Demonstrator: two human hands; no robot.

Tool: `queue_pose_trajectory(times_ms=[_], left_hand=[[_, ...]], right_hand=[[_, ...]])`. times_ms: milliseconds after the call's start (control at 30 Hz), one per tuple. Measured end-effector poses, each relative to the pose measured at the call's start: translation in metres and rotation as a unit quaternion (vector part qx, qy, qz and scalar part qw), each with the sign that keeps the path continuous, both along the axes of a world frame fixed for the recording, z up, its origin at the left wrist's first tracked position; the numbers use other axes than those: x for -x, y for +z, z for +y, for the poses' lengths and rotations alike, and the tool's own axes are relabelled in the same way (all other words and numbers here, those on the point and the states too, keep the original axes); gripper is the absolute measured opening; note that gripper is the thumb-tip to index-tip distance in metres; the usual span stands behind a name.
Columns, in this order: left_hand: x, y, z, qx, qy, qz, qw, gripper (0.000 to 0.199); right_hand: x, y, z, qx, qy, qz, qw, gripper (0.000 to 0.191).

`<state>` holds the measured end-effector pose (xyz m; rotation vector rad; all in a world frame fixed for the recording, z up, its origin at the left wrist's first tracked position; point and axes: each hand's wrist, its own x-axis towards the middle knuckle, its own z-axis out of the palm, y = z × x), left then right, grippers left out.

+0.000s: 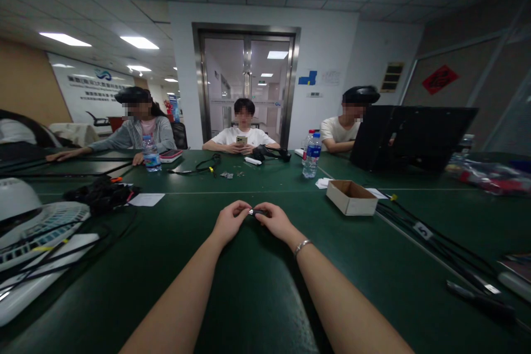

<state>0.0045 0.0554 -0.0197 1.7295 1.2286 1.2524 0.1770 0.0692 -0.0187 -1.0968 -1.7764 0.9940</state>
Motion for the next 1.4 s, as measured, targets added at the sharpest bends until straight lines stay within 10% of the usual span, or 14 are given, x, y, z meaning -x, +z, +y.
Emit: queue_pose_trajectory(times_ms=[1400], left_hand=[[0.0014,-0.0018,0.0026,0.040,0.007,0.009,0.999,0.023]], right_hand=[[-0.0006,0.0024,-0.0019,0.009,-0.002,-0.004,1.000,0.019]])
